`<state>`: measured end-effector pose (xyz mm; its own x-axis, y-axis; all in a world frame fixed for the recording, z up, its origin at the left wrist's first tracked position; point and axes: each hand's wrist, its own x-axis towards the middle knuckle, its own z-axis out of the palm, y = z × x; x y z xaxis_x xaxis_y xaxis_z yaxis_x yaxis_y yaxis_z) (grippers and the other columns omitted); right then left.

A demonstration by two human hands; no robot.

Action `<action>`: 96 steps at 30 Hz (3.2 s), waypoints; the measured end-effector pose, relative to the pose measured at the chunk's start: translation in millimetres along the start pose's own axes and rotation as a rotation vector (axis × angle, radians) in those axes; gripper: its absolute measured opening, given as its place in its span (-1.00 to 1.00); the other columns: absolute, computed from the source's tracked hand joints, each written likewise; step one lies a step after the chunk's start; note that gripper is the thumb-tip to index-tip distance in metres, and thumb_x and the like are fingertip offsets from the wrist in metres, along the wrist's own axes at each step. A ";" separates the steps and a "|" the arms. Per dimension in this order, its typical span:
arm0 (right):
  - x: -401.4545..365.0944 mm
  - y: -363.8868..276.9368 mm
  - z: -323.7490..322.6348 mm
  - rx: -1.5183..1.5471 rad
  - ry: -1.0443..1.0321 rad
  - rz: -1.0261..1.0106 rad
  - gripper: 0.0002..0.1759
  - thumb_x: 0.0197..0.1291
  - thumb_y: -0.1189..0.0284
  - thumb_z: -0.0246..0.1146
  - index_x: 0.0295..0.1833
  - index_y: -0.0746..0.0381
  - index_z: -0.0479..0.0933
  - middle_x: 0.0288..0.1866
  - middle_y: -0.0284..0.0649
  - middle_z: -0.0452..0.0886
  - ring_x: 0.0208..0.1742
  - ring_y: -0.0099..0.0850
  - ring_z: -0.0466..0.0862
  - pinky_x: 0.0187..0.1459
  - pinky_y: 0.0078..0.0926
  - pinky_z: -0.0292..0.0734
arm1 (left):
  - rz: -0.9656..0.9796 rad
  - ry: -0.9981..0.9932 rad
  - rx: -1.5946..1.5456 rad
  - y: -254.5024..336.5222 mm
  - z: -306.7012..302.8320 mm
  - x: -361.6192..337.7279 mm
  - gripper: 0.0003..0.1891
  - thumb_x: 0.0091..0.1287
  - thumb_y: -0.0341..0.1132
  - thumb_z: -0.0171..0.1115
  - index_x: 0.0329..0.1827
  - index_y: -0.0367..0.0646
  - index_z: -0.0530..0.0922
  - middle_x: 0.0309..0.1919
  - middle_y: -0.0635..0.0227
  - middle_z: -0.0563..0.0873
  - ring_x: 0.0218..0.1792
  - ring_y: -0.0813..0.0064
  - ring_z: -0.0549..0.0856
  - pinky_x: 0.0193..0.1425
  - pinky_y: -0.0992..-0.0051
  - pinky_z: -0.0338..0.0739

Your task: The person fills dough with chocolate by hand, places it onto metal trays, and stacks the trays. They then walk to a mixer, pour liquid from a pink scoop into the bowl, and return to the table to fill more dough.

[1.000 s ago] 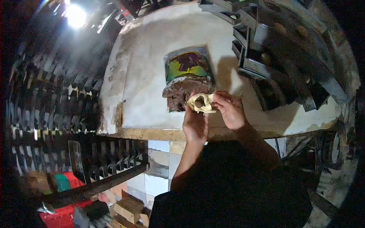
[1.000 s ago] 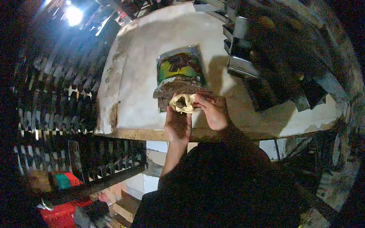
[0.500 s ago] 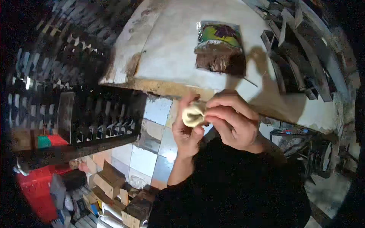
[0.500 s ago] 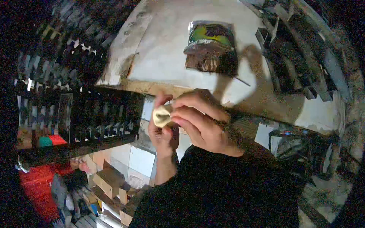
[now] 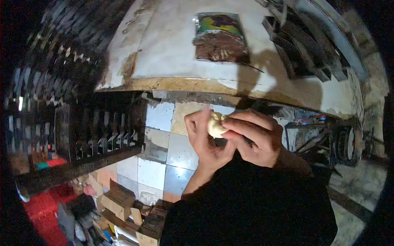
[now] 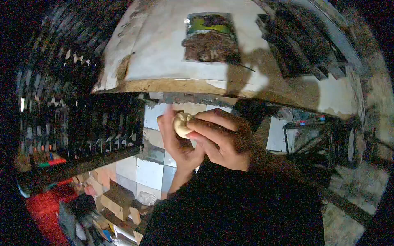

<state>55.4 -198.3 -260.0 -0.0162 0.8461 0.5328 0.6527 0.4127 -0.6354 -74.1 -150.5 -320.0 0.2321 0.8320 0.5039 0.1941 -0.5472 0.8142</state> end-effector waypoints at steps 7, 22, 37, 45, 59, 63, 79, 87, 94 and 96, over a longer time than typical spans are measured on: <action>-49.7 24.5 -113.9 0.213 0.102 0.394 -0.67 -0.14 0.54 0.51 -0.18 0.22 0.62 -0.19 -0.14 0.65 -0.30 -0.35 0.67 -0.37 -0.49 0.58 | -0.112 -0.301 -1.027 35.1 88.2 -15.6 -0.43 0.38 0.19 0.06 -0.09 -0.23 0.64 0.02 0.12 0.40 0.06 0.25 0.48 0.13 0.28 0.40; -183.4 103.2 -318.3 0.142 0.391 0.252 -0.76 -0.07 0.52 0.48 -0.23 0.26 0.63 -0.10 -0.09 0.69 -0.24 -0.40 0.69 -0.28 -0.53 0.58 | 0.290 -0.521 -0.718 158.7 309.3 -37.8 -0.55 0.44 0.07 0.05 -0.04 -0.15 0.63 -0.05 0.13 0.41 -0.06 0.28 0.49 0.04 0.34 0.38; -121.7 170.4 -338.3 0.126 0.371 0.096 -0.79 0.26 0.39 0.22 -0.09 0.30 0.53 -0.12 -0.04 0.66 -0.18 -0.28 0.71 -0.05 -0.29 0.60 | 0.471 -0.454 -0.893 165.8 404.6 73.4 -0.57 0.07 -0.05 0.53 -0.34 -0.22 0.55 -0.38 0.27 0.61 -0.33 0.33 0.61 -0.29 0.38 0.46; -24.1 168.9 -380.9 -0.630 -0.038 -0.261 -0.55 -0.04 0.44 0.26 0.06 0.23 0.52 0.12 -0.06 0.52 0.09 -0.09 0.58 0.08 -0.22 0.56 | -0.006 -0.686 -1.095 139.1 418.3 130.1 -0.82 0.03 -0.35 0.37 -0.42 -0.21 0.54 -0.53 0.26 0.57 -0.53 0.34 0.58 -0.48 0.42 0.42; 61.5 305.5 -460.6 -0.375 -0.312 0.437 -0.41 0.34 0.07 0.13 0.30 0.26 0.39 0.36 0.03 0.32 0.39 -0.06 0.32 0.34 -0.19 0.27 | 0.231 -0.998 -0.920 85.8 412.5 237.0 -0.67 0.08 -0.44 0.50 -0.09 -0.18 0.63 -0.42 0.26 0.70 -0.58 0.47 0.59 -0.51 0.51 0.47; 70.0 297.7 -472.7 -0.578 -0.732 0.472 -0.23 0.28 0.06 0.19 0.44 0.31 0.23 0.59 0.02 -0.08 0.60 -0.12 -0.08 0.51 -0.15 -0.05 | 0.184 -0.821 -1.111 67.4 413.6 227.4 -0.80 0.07 -0.41 0.49 -0.30 -0.15 0.61 -0.46 0.36 0.71 -0.59 0.47 0.60 -0.53 0.51 0.45; -221.8 245.3 -576.2 -1.139 0.606 0.555 -0.73 0.13 0.45 0.23 -0.04 0.26 0.59 0.10 -0.02 0.49 0.11 -0.14 0.53 0.16 -0.26 0.43 | 0.506 -1.802 -0.621 172.1 533.6 33.9 -0.62 0.39 -0.09 0.16 0.08 -0.19 0.48 -0.10 0.03 0.58 -0.03 0.01 0.60 0.07 0.12 0.47; -411.7 312.2 -614.2 -0.595 0.554 0.622 -0.70 0.12 0.47 0.34 -0.01 0.22 0.55 -0.04 -0.02 0.55 -0.12 -0.23 0.62 -0.08 -0.28 0.53 | 0.169 -1.538 -0.127 169.2 747.1 -98.0 -0.66 0.30 -0.14 0.27 -0.02 -0.18 0.54 -0.14 0.04 0.60 -0.07 0.11 0.60 0.07 0.12 0.44; -407.0 364.3 -653.1 -0.389 0.568 0.649 -0.67 0.16 0.44 0.34 0.05 0.20 0.54 -0.05 -0.08 0.51 -0.19 -0.24 0.62 -0.16 -0.29 0.56 | 0.593 -1.145 0.104 150.9 830.1 -141.4 -0.61 0.26 -0.11 0.28 -0.06 -0.27 0.56 -0.10 -0.01 0.60 -0.06 0.00 0.54 0.15 0.08 0.37; -412.5 391.9 -660.1 -0.444 0.560 0.713 -0.65 0.15 0.43 0.35 0.07 0.20 0.53 -0.06 -0.08 0.49 -0.18 -0.24 0.61 -0.18 -0.29 0.56 | 0.562 -1.178 0.114 164.2 843.9 -135.7 -0.61 0.26 -0.11 0.27 -0.05 -0.28 0.56 -0.08 -0.02 0.59 -0.03 -0.02 0.53 0.17 0.07 0.35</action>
<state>817.9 -608.3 -359.9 0.7715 0.5190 0.3681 0.5961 -0.3876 -0.7031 730.7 -430.2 -498.2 0.9847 -0.0573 0.1645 -0.1357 -0.8441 0.5187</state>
